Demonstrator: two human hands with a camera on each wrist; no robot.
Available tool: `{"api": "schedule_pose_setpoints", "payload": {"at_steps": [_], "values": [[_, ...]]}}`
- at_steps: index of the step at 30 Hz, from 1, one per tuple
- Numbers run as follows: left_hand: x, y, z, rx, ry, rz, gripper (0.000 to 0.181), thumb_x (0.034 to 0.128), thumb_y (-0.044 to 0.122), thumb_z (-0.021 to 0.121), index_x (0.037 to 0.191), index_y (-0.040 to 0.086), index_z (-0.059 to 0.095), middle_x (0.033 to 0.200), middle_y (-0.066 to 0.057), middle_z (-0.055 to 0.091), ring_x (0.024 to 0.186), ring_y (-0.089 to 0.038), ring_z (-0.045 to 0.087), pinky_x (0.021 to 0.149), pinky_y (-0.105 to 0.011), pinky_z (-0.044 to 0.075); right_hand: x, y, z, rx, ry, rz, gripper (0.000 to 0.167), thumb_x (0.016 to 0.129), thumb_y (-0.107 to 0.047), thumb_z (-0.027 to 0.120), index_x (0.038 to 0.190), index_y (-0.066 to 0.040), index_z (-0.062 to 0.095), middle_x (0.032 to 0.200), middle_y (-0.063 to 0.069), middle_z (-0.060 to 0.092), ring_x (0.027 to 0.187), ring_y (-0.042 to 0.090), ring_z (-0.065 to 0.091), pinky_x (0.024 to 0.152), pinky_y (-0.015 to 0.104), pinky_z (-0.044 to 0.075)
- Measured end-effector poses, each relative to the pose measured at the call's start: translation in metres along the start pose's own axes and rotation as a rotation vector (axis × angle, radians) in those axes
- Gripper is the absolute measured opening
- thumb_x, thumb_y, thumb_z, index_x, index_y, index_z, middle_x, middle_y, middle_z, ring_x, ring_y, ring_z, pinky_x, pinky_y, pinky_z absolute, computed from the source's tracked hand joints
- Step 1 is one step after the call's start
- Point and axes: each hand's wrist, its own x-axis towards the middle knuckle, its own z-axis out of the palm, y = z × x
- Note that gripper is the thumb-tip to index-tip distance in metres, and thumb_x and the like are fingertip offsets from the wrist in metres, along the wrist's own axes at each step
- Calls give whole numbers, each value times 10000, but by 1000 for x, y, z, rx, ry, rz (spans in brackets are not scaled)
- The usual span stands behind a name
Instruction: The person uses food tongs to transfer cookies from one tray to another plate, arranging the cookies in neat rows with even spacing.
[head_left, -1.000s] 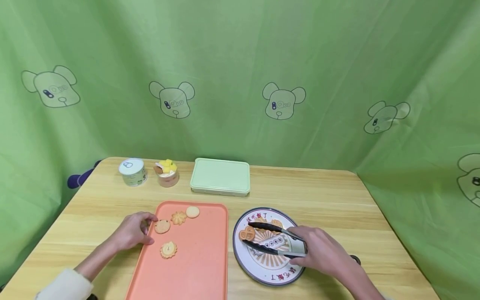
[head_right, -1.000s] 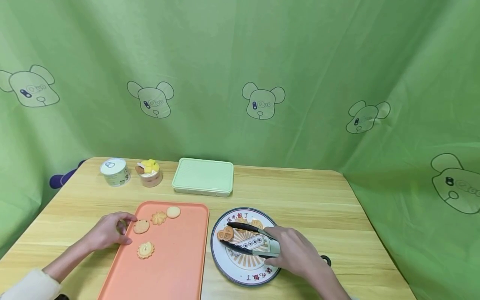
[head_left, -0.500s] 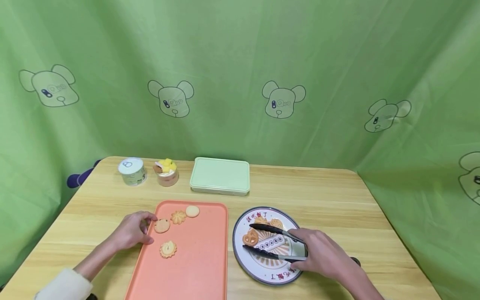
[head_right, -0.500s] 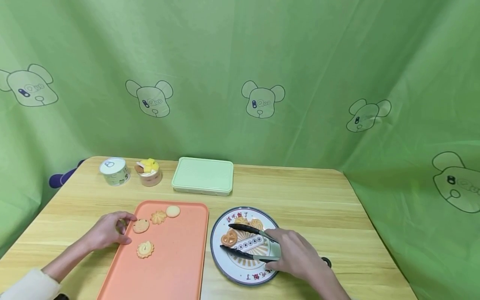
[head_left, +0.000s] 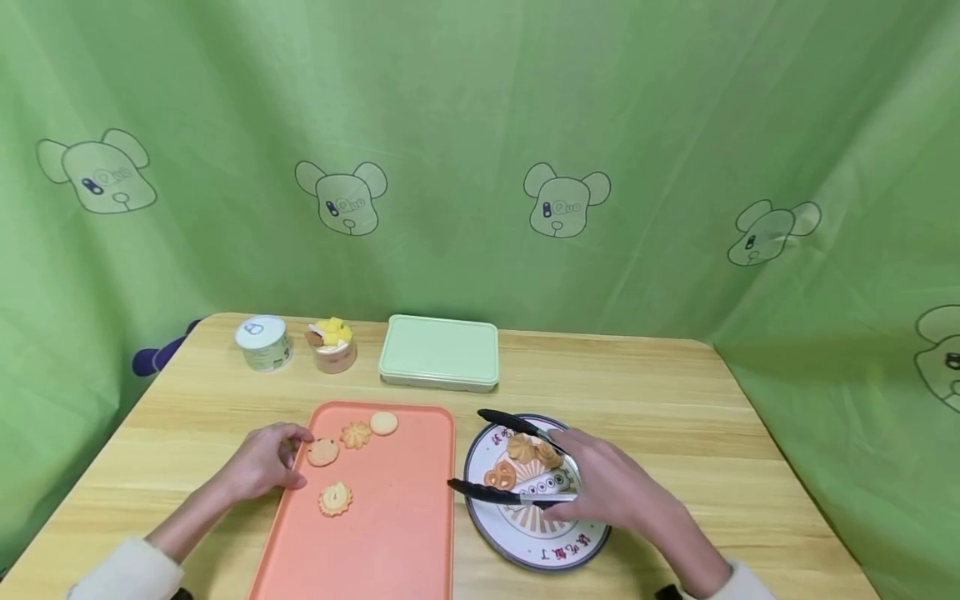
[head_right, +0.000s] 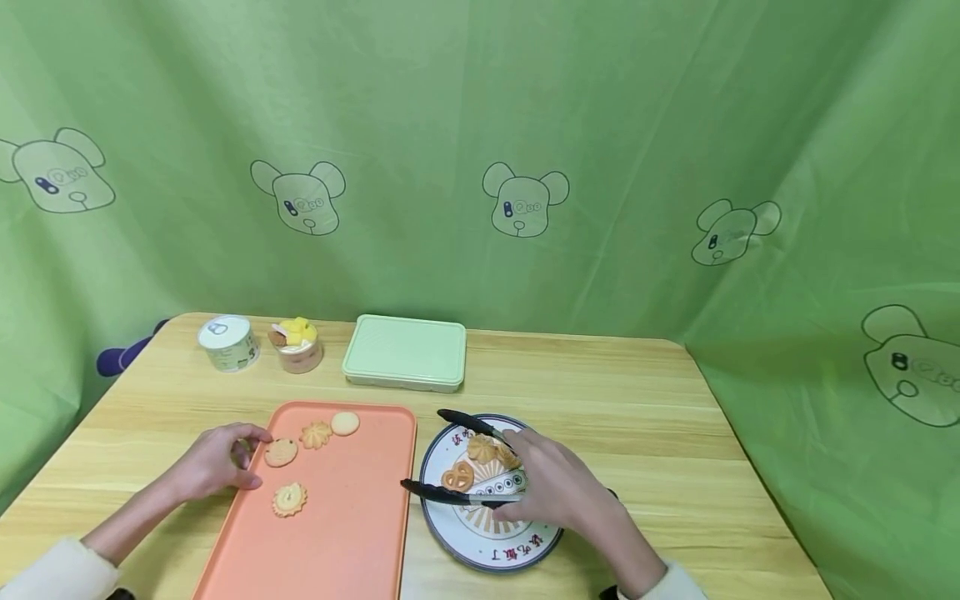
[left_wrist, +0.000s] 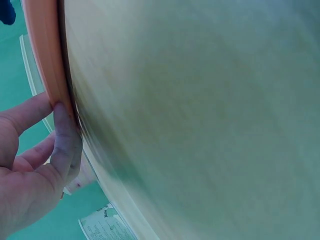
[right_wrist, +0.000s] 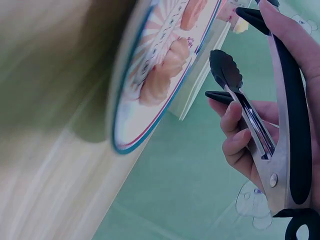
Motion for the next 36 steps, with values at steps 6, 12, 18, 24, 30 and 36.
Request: {"api": "schedule_pose_setpoints", "payload": {"at_steps": [6, 12, 18, 24, 30, 36], "values": [[-2, -1, -2, -2, -5, -9, 605, 597, -23, 828, 1157, -47, 598, 901, -71, 582, 708, -161, 505, 564, -223, 429, 28, -18, 4, 17, -48, -45, 1039, 566, -518, 848, 1386, -22, 446, 1380, 212, 492, 1240, 388, 504, 997, 531, 431], [-2, -2, -2, -12, -2, -9, 599, 599, -29, 826, 1153, -47, 599, 909, -74, 579, 714, -163, 506, 567, -222, 429, 56, -35, 9, 14, -87, -91, 1007, 585, -528, 836, 1380, -39, 458, 1352, 161, 530, 1208, 338, 538, 978, 489, 461], [-2, -2, -1, -18, -3, -5, 602, 596, -37, 823, 1154, -49, 598, 922, -80, 580, 718, -167, 512, 571, -222, 439, 75, -48, 14, 34, -132, -111, 969, 612, -532, 817, 1374, -48, 464, 1330, 134, 557, 1192, 325, 551, 973, 465, 468], [-1, -1, -2, -23, 4, 8, 588, 600, -50, 817, 1146, -54, 600, 931, -85, 586, 710, -164, 513, 559, -219, 442, 87, -60, 19, 39, -162, -141, 950, 632, -539, 804, 1366, -36, 470, 1292, 126, 583, 1178, 297, 558, 967, 435, 474], [-1, -1, -1, -34, 0, 10, 593, 604, -54, 812, 1155, -62, 596, 938, -91, 592, 708, -160, 513, 556, -220, 445, 96, -68, 24, 6, -176, -171, 899, 630, -536, 810, 1315, -32, 519, 1214, 101, 623, 1108, 253, 588, 910, 393, 503], [-1, 1, -1, -42, -9, -3, 596, 606, -58, 809, 1161, -65, 592, 929, -90, 591, 706, -161, 512, 556, -221, 444, 102, -74, 27, -49, -163, -152, 855, 644, -502, 817, 1302, -35, 535, 1176, 94, 640, 1075, 251, 604, 886, 383, 516]]}}
